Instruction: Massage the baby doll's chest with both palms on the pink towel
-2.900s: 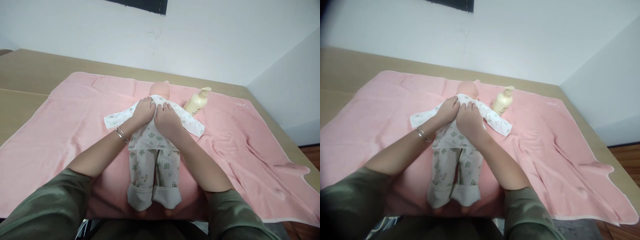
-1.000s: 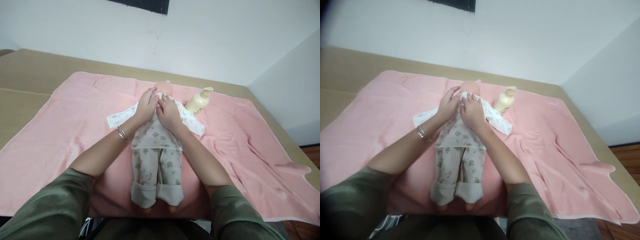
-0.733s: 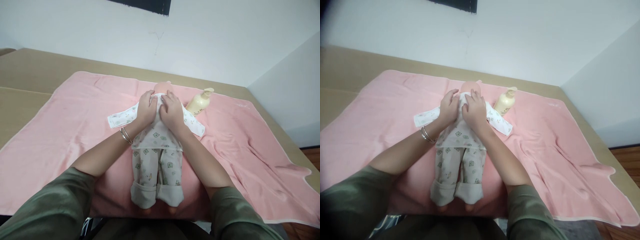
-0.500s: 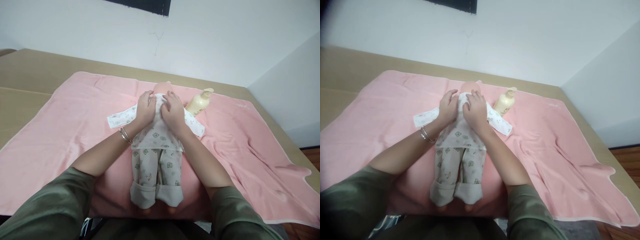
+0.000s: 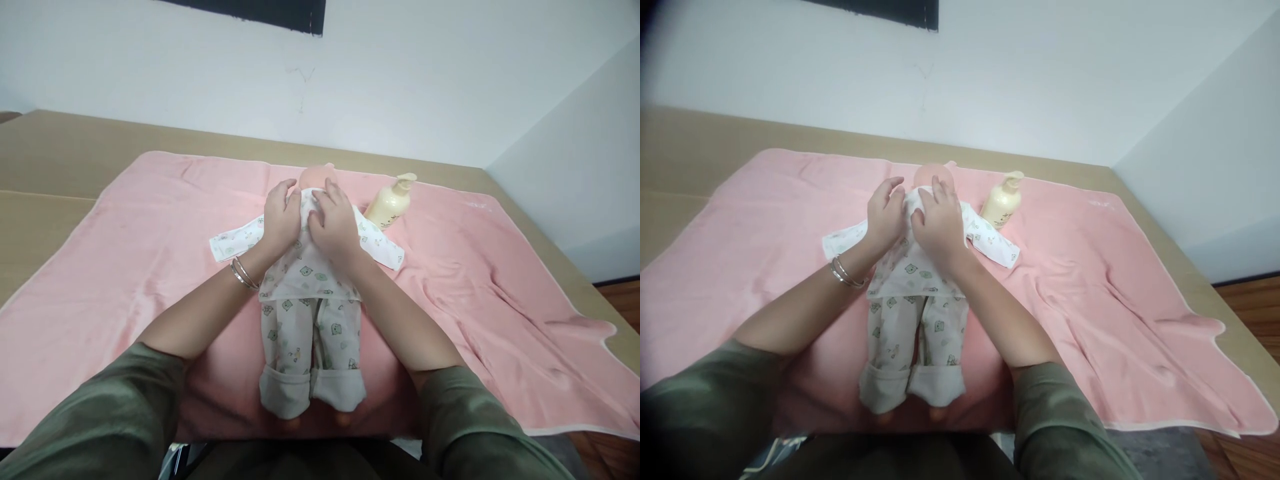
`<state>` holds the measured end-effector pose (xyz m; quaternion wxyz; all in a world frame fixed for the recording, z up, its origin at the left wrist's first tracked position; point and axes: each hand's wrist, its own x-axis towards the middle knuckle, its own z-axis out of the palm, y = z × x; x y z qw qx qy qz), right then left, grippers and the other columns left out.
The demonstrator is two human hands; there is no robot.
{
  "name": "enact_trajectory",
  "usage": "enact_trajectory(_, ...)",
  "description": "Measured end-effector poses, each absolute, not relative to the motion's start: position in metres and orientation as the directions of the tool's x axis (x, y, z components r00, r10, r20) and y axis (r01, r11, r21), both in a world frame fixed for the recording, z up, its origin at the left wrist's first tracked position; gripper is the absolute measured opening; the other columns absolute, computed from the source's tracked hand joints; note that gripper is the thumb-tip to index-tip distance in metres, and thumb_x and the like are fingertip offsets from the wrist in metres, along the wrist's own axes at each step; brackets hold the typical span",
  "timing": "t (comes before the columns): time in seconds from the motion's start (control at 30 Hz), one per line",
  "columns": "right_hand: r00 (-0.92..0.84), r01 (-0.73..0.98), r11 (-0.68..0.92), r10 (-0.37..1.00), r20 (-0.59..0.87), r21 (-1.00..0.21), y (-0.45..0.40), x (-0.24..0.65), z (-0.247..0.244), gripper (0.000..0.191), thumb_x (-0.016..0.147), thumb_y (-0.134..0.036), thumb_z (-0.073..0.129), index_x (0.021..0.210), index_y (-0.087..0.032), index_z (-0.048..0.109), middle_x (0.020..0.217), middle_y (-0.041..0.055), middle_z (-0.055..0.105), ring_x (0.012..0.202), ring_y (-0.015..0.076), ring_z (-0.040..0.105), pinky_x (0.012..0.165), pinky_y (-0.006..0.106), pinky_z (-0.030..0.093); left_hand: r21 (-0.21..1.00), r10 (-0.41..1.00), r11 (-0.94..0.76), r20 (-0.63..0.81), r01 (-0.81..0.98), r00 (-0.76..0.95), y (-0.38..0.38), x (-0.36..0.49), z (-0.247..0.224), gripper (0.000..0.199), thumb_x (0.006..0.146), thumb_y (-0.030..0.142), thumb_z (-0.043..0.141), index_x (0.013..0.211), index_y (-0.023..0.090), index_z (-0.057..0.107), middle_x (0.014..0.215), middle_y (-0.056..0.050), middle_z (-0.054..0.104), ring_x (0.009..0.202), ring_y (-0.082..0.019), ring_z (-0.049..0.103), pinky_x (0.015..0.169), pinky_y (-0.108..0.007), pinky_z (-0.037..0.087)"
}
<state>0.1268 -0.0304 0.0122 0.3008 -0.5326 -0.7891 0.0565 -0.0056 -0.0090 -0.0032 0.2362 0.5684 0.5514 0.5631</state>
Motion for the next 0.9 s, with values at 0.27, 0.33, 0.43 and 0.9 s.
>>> enact_trajectory(0.27, -0.239, 0.853, 0.411, 0.856, 0.459, -0.322, -0.021, 0.148, 0.027, 0.055, 0.100, -0.014, 0.033, 0.147, -0.023, 0.059, 0.165, 0.0112, 0.049, 0.157, 0.0337, 0.041, 0.130, 0.066, 0.030, 0.946, 0.946, -0.260, 0.290, 0.195, -0.144, -0.020, -0.006, 0.013, 0.038, 0.102, 0.044, 0.044, 0.125, 0.024, 0.067, 0.147, -0.006, 0.067, 0.150, -0.027, 0.050, 0.129, -0.045, 0.040)
enact_trajectory(0.33, -0.154, 0.863, 0.395, 0.800, 0.580, -0.315, -0.017, 0.170, 0.044, 0.059, 0.101, -0.016, 0.031, 0.156, -0.029, 0.050, 0.169, 0.0073, 0.043, 0.160, 0.0331, 0.036, 0.130, 0.069, 0.028, 0.961, 0.962, -0.259, 0.266, 0.100, -0.066, -0.021, -0.001, 0.016, 0.042, 0.103, 0.045, 0.040, 0.130, 0.025, 0.066, 0.151, -0.006, 0.064, 0.152, -0.026, 0.050, 0.129, -0.047, 0.042)
enact_trajectory(0.43, -0.082, 0.889, 0.364, 0.725, 0.684, -0.278, -0.008, 0.206, 0.064, 0.061, 0.104, -0.025, 0.027, 0.164, -0.034, 0.037, 0.171, 0.0060, 0.037, 0.164, 0.0347, 0.027, 0.129, 0.074, 0.026, 0.970, 0.964, -0.243, 0.243, -0.015, 0.103, -0.018, 0.013, 0.028, 0.049, 0.102, 0.040, 0.033, 0.138, 0.023, 0.063, 0.155, -0.007, 0.061, 0.151, -0.027, 0.052, 0.127, -0.051, 0.046)
enact_trajectory(0.9, -0.011, 0.878, 0.248, 0.865, 0.501, -0.409, 0.031, 0.236, 0.046, 0.075, 0.107, -0.063, 0.027, 0.149, -0.007, 0.055, 0.165, 0.0266, 0.045, 0.162, 0.0431, 0.028, 0.130, 0.075, 0.014, 0.963, 0.949, -0.266, 0.268, -0.033, 0.168, 0.054, 0.111, 0.056, 0.047, 0.112, 0.039, 0.023, 0.120, 0.015, 0.063, 0.139, -0.014, 0.070, 0.150, -0.033, 0.051, 0.133, -0.053, 0.034)
